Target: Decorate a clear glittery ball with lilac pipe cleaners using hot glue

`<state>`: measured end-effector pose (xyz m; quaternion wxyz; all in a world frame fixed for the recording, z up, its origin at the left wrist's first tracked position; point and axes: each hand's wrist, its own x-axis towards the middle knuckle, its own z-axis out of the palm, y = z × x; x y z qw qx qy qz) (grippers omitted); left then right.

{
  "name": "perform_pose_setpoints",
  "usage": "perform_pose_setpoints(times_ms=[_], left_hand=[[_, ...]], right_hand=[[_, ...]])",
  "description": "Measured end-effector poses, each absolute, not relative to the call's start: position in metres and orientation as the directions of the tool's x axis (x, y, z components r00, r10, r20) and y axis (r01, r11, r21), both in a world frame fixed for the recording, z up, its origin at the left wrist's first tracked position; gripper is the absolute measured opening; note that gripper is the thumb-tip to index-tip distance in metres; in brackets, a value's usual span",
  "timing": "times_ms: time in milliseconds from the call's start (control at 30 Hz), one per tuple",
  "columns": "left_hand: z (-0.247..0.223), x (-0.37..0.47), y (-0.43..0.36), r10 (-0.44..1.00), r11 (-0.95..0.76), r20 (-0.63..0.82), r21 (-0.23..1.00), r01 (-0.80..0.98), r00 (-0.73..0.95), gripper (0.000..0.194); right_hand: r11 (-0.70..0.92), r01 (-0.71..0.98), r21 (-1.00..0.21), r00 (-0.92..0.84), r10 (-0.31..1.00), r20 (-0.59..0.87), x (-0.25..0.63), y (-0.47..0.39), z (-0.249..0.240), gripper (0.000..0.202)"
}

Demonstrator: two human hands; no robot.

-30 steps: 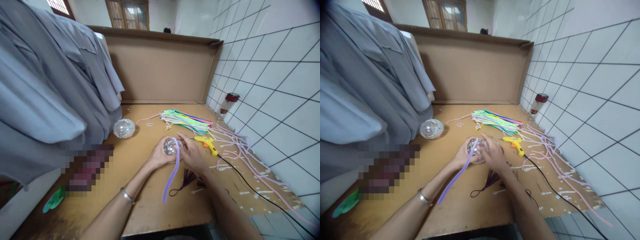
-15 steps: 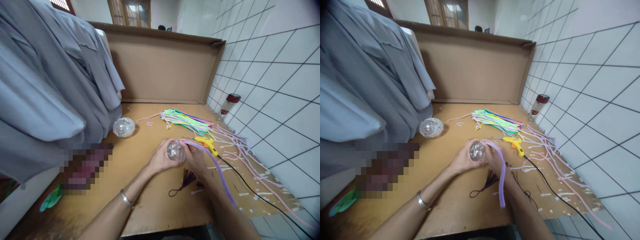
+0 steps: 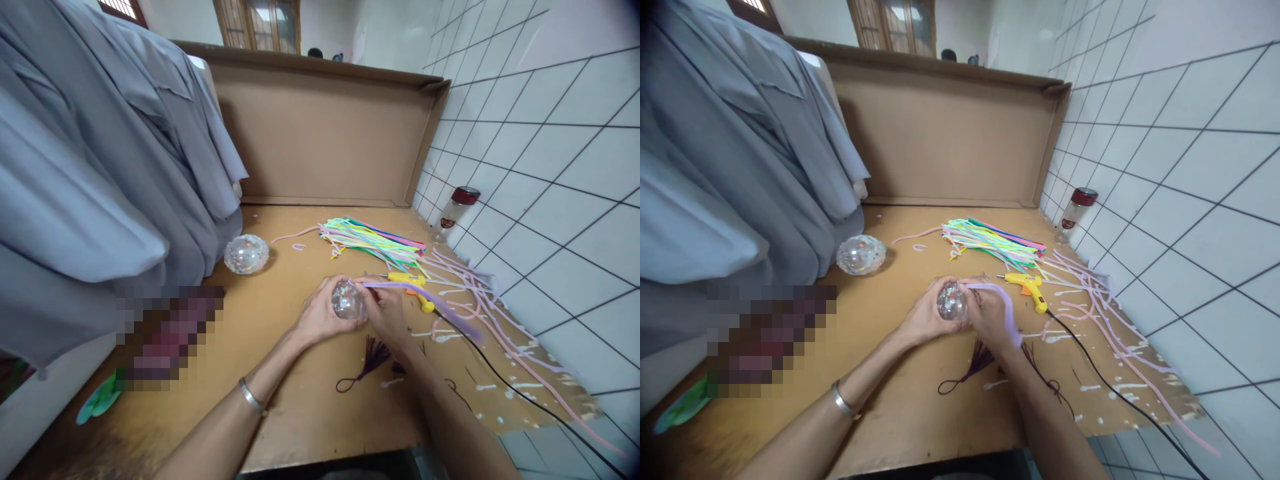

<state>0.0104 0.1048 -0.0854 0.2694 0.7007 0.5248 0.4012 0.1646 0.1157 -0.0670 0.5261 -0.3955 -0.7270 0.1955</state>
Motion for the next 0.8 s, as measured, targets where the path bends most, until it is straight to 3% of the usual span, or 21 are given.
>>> perform_pose_setpoints(times_ms=[267, 433, 567, 633, 700, 800], left_hand=[[-0.084, 0.01, 0.105, 0.963, -0.267, 0.241, 0.833, 0.485, 0.116, 0.08], [-0.084, 0.01, 0.105, 0.966, -0.258, 0.238, 0.832, 0.491, 0.103, 0.079], [-0.086, 0.01, 0.105, 0.972, -0.233, 0.224, 0.854, 0.466, 0.076, 0.082], [-0.086, 0.01, 0.106, 0.976, -0.216, 0.207, 0.867, 0.449, 0.07, 0.083], [-0.086, 0.009, 0.107, 0.979, -0.203, 0.194, 0.879, 0.432, 0.066, 0.082], [-0.084, 0.009, 0.108, 0.984, -0.178, 0.172, 0.893, 0.413, 0.051, 0.081]], right_hand=[[0.622, 0.378, -0.685, -0.177, 0.775, 0.606, 0.164, 0.115, -0.063, 0.016], [0.523, 0.244, -0.817, -0.082, 0.85, 0.52, 0.162, 0.118, -0.066, 0.021], [0.39, -0.087, -0.917, 0.191, 0.91, 0.369, 0.163, 0.089, -0.058, 0.027], [0.3, -0.323, -0.898, 0.135, 0.953, 0.27, 0.168, 0.061, -0.061, 0.03], [0.14, -0.504, -0.852, -0.053, 0.98, 0.192, 0.175, 0.031, -0.073, 0.033], [-0.024, -0.625, -0.78, -0.201, 0.971, 0.131, 0.187, -0.003, -0.1, 0.035]])
